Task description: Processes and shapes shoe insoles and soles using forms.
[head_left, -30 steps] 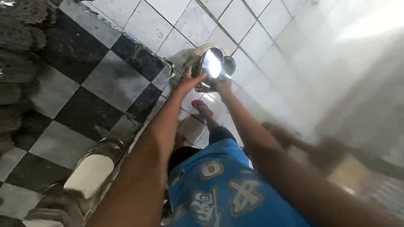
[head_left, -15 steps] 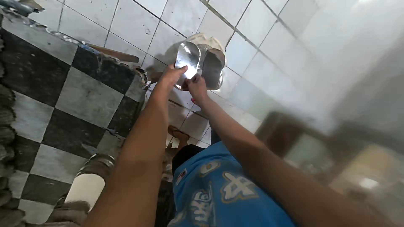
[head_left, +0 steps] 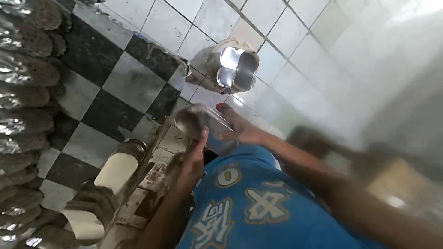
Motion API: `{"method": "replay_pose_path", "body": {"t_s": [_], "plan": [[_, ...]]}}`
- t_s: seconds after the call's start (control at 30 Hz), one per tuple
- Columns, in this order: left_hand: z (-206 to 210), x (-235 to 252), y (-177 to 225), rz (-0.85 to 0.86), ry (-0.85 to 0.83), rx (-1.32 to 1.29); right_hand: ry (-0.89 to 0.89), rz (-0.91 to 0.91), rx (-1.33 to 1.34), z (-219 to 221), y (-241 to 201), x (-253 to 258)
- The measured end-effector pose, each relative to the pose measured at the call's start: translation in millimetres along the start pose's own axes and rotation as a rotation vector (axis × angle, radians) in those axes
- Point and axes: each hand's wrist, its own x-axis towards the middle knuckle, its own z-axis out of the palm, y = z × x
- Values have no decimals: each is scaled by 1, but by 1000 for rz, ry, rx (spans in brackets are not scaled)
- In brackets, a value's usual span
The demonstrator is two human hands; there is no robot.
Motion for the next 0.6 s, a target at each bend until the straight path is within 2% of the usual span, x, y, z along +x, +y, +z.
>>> {"method": "replay_pose_path", "body": {"t_s": [0.07, 0.13, 0.17, 0.27, 0.37, 0.43, 0.53, 0.6], "plan": [[-48, -24, -6, 104, -27, -12, -222, 30, -140, 2, -21, -7], [-89, -56, 0, 147, -92, 148, -425, 49, -291, 20, -49, -2], [-101, -76, 0, 122, -86, 232, -513, 42, -349, 34, -63, 3], [-123, -133, -5, -26, -3, 115, -682, 40, -466, 83, -90, 18], [-153, -174, -16, -48, 134, 4, -650, 132, -489, 130, -109, 23], [-179, -195, -42, -10, 260, -187, -567, 183, -503, 172, -119, 31], [-224, -220, -90, 144, 452, -396, -517, 160, -652, 263, -132, 54], [-267, -239, -114, 128, 550, -401, -584, 86, -728, 330, -133, 77]]}}
